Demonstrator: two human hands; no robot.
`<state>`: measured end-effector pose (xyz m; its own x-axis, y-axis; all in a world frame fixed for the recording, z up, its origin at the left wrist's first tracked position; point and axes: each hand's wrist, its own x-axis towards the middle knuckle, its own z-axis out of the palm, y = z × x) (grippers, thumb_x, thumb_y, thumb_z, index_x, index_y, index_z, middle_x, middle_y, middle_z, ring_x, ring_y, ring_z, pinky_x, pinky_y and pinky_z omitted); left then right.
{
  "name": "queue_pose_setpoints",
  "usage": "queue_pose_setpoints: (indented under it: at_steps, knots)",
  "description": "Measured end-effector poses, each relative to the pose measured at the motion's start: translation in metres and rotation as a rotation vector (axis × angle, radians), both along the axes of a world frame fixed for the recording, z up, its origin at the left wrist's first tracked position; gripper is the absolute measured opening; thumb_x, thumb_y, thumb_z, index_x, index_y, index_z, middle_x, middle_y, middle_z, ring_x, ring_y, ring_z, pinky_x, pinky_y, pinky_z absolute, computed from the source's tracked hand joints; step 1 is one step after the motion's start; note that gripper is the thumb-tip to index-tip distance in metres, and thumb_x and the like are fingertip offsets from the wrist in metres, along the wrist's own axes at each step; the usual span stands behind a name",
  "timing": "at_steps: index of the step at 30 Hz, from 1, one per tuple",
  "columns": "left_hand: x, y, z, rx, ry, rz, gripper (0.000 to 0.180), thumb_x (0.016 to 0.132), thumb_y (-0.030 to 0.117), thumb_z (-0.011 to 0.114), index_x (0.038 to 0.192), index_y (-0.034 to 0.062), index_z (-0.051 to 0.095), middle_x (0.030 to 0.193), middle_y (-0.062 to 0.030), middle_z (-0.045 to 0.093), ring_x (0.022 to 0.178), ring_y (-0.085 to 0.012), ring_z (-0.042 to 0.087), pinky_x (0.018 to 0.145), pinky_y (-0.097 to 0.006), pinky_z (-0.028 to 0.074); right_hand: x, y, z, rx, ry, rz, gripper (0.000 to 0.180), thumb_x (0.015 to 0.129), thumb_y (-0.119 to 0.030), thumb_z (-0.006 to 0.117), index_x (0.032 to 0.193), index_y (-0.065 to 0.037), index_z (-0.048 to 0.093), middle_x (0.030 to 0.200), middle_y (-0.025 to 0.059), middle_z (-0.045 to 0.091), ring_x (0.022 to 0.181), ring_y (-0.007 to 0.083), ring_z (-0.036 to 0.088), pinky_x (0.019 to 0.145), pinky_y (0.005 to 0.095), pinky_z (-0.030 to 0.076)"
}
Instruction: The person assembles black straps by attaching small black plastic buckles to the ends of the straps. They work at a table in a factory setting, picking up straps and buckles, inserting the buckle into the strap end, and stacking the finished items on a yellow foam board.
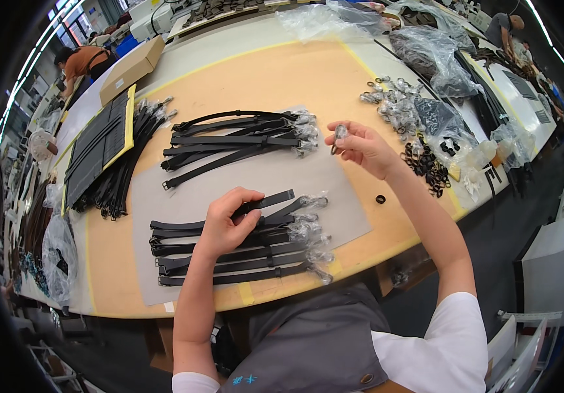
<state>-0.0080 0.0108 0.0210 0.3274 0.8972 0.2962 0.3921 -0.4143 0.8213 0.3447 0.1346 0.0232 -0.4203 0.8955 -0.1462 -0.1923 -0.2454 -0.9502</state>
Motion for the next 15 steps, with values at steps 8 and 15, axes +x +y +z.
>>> queue_pose_setpoints:
  at_steps: [8,15]
  knots:
    - [-0.003,0.001,-0.007,-0.004,-0.301,0.071,0.023,0.095,0.007,0.080,0.115,-0.0017,0.071,0.097,-0.0016,0.069,0.084,-0.0071,0.062,0.074,-0.022,0.049,-0.091,-0.056,0.008,-0.178,0.590,0.219,0.022,0.096,0.000,0.063,0.114,-0.009,0.055,0.113,0.0098,0.068,0.092,0.0146,0.071,0.074,0.0224,0.061]
    - [-0.004,0.001,-0.008,0.002,-0.362,0.171,0.020,0.094,0.006,0.081,0.110,0.0000,0.071,0.096,-0.0007,0.070,0.082,-0.0056,0.061,0.071,-0.021,0.048,-0.099,-0.054,-0.001,-0.152,0.552,0.252,0.019,0.101,-0.007,0.067,0.118,-0.010,0.059,0.112,0.0101,0.074,0.090,0.0115,0.071,0.071,0.0222,0.059]
